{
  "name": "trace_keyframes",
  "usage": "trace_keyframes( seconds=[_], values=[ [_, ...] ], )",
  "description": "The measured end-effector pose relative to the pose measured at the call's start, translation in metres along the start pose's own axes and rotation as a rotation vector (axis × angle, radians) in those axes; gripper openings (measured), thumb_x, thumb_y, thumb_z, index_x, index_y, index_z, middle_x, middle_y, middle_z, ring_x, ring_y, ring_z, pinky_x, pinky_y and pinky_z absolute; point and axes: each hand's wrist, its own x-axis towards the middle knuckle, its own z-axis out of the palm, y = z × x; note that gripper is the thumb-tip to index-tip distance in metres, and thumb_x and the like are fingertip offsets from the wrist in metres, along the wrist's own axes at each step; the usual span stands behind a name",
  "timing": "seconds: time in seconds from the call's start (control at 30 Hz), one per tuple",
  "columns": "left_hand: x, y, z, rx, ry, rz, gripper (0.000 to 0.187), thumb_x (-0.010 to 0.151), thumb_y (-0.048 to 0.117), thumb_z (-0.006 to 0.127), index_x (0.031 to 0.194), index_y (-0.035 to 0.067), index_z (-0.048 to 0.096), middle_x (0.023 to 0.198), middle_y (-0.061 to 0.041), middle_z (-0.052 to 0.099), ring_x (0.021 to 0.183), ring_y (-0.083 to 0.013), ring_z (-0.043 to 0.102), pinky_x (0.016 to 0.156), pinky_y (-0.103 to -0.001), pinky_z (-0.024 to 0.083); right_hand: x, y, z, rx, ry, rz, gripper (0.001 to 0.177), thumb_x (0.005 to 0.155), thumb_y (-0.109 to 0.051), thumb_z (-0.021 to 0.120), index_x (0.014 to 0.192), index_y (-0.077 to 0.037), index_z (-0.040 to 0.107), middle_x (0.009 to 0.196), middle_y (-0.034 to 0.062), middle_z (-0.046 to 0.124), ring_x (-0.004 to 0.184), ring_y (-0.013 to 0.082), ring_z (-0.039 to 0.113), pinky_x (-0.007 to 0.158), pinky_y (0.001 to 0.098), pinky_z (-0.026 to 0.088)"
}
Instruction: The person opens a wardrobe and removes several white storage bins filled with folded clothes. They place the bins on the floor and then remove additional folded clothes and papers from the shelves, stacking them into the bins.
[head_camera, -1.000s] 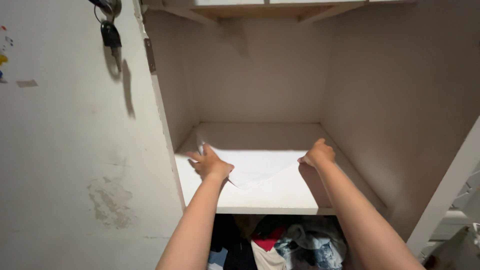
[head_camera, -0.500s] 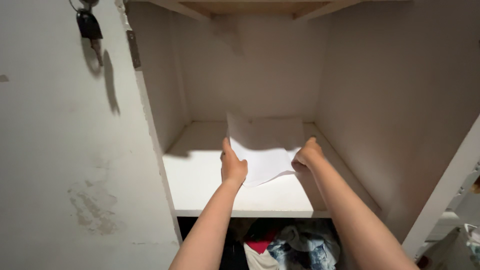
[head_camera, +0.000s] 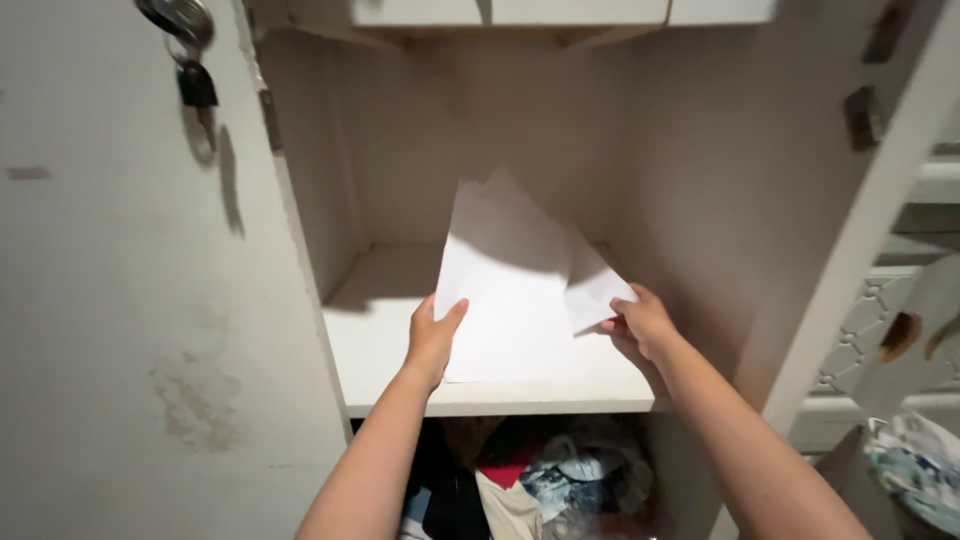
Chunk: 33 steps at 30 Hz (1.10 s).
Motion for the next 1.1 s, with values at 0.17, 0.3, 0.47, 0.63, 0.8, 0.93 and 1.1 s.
trace_keyframes(
  seconds=[0.17,0.3,0.47,0.63,0.8,0.93,1.1],
  values=[
    [-0.031,0.032,-0.004,-0.023,-0.059,0.006,0.043,0.094,0.028,0.066,0.123,-0.004,0.066,0.125,-0.025,0.072,0.109,-0.0292,0.071,0.094,-0.039,0.058,-0.025,-0.003,-0.019,-0.151,-0.115,-0.109,0.03,0.101,-0.011,0.058,0.129,-0.002,0.065,0.101,0.0133,0.069,0.074,0.0168,0.057,0.071,0.035,0.051],
    [-0.05,0.054,-0.01,0.359,0.144,0.141,0.045,0.093,0.034,0.071,0.118,-0.003,0.073,0.16,-0.013,0.031,0.137,-0.0294,0.044,0.108,-0.042,0.046,-0.065,-0.021,-0.019,-0.016,-0.124,-0.108,0.029,0.1,-0.011,0.056,0.126,-0.002,0.063,0.107,0.0111,0.071,0.091,0.0189,0.066,0.085,0.0372,0.053],
    [-0.091,0.059,-0.004,0.454,0.371,-0.114,0.046,0.092,0.038,0.075,0.126,0.007,0.068,0.161,-0.016,0.025,0.134,-0.032,0.048,0.11,-0.041,0.043,-0.119,-0.025,-0.03,0.282,-0.185,-0.062,0.03,0.098,-0.01,0.053,0.127,-0.003,0.058,0.114,0.0093,0.07,0.102,0.0195,0.069,0.091,0.0387,0.056],
    [-0.108,0.037,0.007,-0.138,0.125,0.023,0.051,0.089,0.006,0.065,0.136,0.004,0.046,0.131,-0.022,0.061,0.112,-0.0297,0.066,0.091,-0.04,0.058,-0.169,-0.033,-0.057,-0.024,-0.32,0.042,0.044,0.086,-0.013,0.064,0.13,-0.01,0.061,0.108,0.0072,0.064,0.097,0.0206,0.064,0.09,0.0415,0.058],
    [-0.153,0.055,0.005,-0.012,0.018,0.044,0.055,0.083,-0.003,0.062,0.136,0.001,0.044,0.126,-0.022,0.064,0.11,-0.031,0.069,0.09,-0.04,0.059,-0.217,-0.061,-0.071,-0.043,-0.388,0.171,0.058,0.084,-0.043,0.069,0.125,-0.003,0.06,0.109,0.0136,0.072,0.097,0.0221,0.071,0.085,0.0389,0.059],
    [-0.207,0.086,-0.006,0.026,-0.018,-0.061,0.071,0.08,-0.002,0.067,0.143,0.007,0.034,0.128,-0.021,0.061,0.111,-0.0296,0.067,0.092,-0.04,0.059,-0.257,-0.064,-0.056,-0.218,-0.204,0.149,0.067,0.086,-0.039,0.077,0.138,-0.003,0.055,0.111,0.0159,0.068,0.097,0.0243,0.068,0.082,0.0396,0.058],
    [-0.266,0.092,-0.032,0.151,-0.036,-0.173,0.087,0.076,-0.001,0.071,0.149,0.011,0.025,0.134,-0.017,0.054,0.114,-0.0261,0.064,0.096,-0.038,0.058,-0.303,-0.037,-0.037,-0.198,-0.12,0.157,0.078,0.078,-0.01,0.083,0.142,-0.003,0.04,0.114,0.0201,0.07,0.097,0.0294,0.071,0.079,0.0412,0.061]
  ],
)
